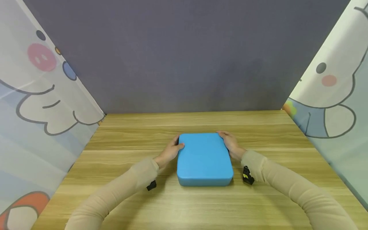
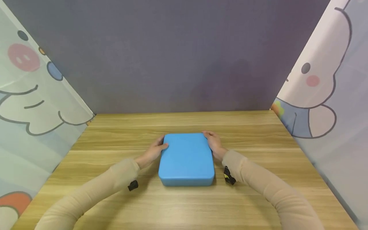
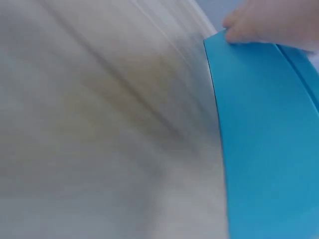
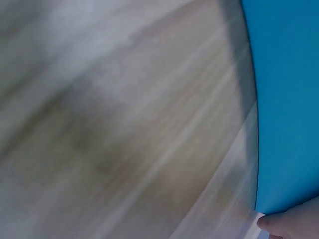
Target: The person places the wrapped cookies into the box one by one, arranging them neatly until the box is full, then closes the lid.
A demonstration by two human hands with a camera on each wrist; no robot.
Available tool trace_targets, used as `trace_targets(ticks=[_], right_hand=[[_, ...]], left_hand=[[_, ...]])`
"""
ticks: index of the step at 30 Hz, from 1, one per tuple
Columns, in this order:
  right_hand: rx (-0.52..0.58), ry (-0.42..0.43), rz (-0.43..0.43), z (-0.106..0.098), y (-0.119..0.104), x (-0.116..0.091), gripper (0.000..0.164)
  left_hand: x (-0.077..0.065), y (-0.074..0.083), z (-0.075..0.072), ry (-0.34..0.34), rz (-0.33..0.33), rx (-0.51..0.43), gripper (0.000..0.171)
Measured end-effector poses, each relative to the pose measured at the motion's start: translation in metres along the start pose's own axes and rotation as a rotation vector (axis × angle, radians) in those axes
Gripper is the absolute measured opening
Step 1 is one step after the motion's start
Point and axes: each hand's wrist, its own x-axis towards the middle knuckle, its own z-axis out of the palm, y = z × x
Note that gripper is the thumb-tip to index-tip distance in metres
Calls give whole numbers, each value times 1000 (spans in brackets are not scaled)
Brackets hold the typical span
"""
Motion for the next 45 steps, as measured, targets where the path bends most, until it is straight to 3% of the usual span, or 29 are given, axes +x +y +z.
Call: trace_targets(ticks=[7, 11, 14, 18, 23, 26, 30, 38, 45], right_hand=[[-63, 39, -56, 4, 1, 0, 42], [-63, 23, -55, 2, 1, -7, 47], [-85, -43, -79, -2, 0, -16, 53], [-132, -197, -163, -11, 1, -28, 70], [-262, -329, -247, -23, 9, -48, 92], [-331, -406, -260, -29, 15, -57, 106], [-311, -504, -246, -35, 18, -59, 120], [-271, -553, -236, -37, 19, -56, 122], [-345, -614, -237, -44, 15, -55, 126]], left_hand=[[-41, -17, -7, -252, 115, 32, 91], [-53, -25, -8, -332, 144, 43, 100], [-56, -27, -8, -342, 172, 53, 100], [-56, -30, -10, -325, 182, 55, 101], [-57, -32, -10, -331, 183, 67, 101], [-57, -32, -9, -343, 193, 68, 100], [-54, -34, -9, -348, 202, 74, 100], [-51, -33, -13, -353, 206, 129, 103], [-47, -25, -14, -348, 153, 201, 109]])
